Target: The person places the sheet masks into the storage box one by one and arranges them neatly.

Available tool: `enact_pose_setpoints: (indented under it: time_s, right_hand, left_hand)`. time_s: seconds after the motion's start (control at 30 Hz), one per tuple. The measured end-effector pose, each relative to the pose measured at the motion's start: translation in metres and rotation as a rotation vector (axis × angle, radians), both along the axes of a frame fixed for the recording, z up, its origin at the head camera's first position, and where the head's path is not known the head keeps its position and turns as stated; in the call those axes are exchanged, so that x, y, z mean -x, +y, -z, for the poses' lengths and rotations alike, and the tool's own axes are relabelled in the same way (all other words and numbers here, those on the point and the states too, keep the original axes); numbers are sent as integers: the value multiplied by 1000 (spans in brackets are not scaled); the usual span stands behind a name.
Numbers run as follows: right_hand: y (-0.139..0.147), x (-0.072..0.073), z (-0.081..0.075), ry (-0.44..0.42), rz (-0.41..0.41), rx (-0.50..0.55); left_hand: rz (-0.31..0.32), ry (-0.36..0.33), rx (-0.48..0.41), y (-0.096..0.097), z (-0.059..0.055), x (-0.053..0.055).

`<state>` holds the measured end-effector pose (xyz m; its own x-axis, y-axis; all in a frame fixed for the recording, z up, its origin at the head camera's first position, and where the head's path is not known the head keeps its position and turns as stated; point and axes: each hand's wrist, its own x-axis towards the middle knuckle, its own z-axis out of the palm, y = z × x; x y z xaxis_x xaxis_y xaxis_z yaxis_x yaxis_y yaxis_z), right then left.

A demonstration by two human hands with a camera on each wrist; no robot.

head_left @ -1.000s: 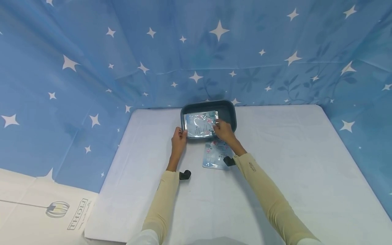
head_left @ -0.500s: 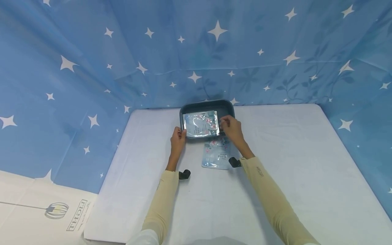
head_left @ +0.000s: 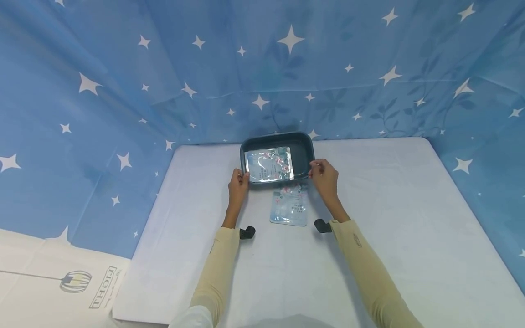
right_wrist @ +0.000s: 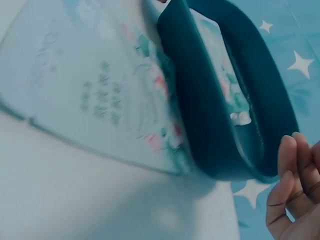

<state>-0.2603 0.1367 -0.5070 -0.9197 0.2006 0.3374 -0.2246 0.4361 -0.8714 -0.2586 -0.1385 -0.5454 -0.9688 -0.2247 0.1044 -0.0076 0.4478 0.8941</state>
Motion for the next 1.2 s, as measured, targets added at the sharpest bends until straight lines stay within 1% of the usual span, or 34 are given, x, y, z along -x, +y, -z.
enact_pose_setpoints:
  time_s: [0.13, 0.2, 0.27, 0.33, 0.37, 0.47, 0.53, 0.6, 0.77, 0.87, 1.03, 1.2]
  right_hand:
    - [7, -5, 9, -29, 62, 108]
    - [11, -8, 14, -66, 86, 141]
    - [14, -9, 19, -126, 99, 144]
    - [17, -10, 23, -203, 89, 123]
    - [18, -11, 24, -244, 76, 95]
    - [19, -11, 26, -370, 11, 21]
    - [19, -9, 26, -431, -41, -40]
    - [18, -8, 26, -475, -75, -87]
    - [15, -5, 26, -529, -149, -194]
    - [13, -3, 29, -542, -182, -225]
    - [12, -2, 32, -546, -197, -235]
    - [11, 1, 34, -568, -201, -247]
  left_hand:
    - [2, 6, -1, 1, -1, 1]
    - [3, 8, 0, 1, -1, 1]
    - [5, 8, -3, 0, -2, 2]
    - [4, 9, -2, 0, -3, 2]
    - [4, 10, -4, 0, -4, 1]
    - [2, 14, -5, 0, -5, 1]
    - [1, 14, -6, 0, -6, 1]
    - [4, 10, -4, 0, -5, 1]
    - [6, 2, 10, 1, -2, 2]
    - [4, 2, 10, 1, -1, 2]
    - [3, -2, 9, 2, -1, 0]
    - [-1, 4, 18, 1, 0, -1]
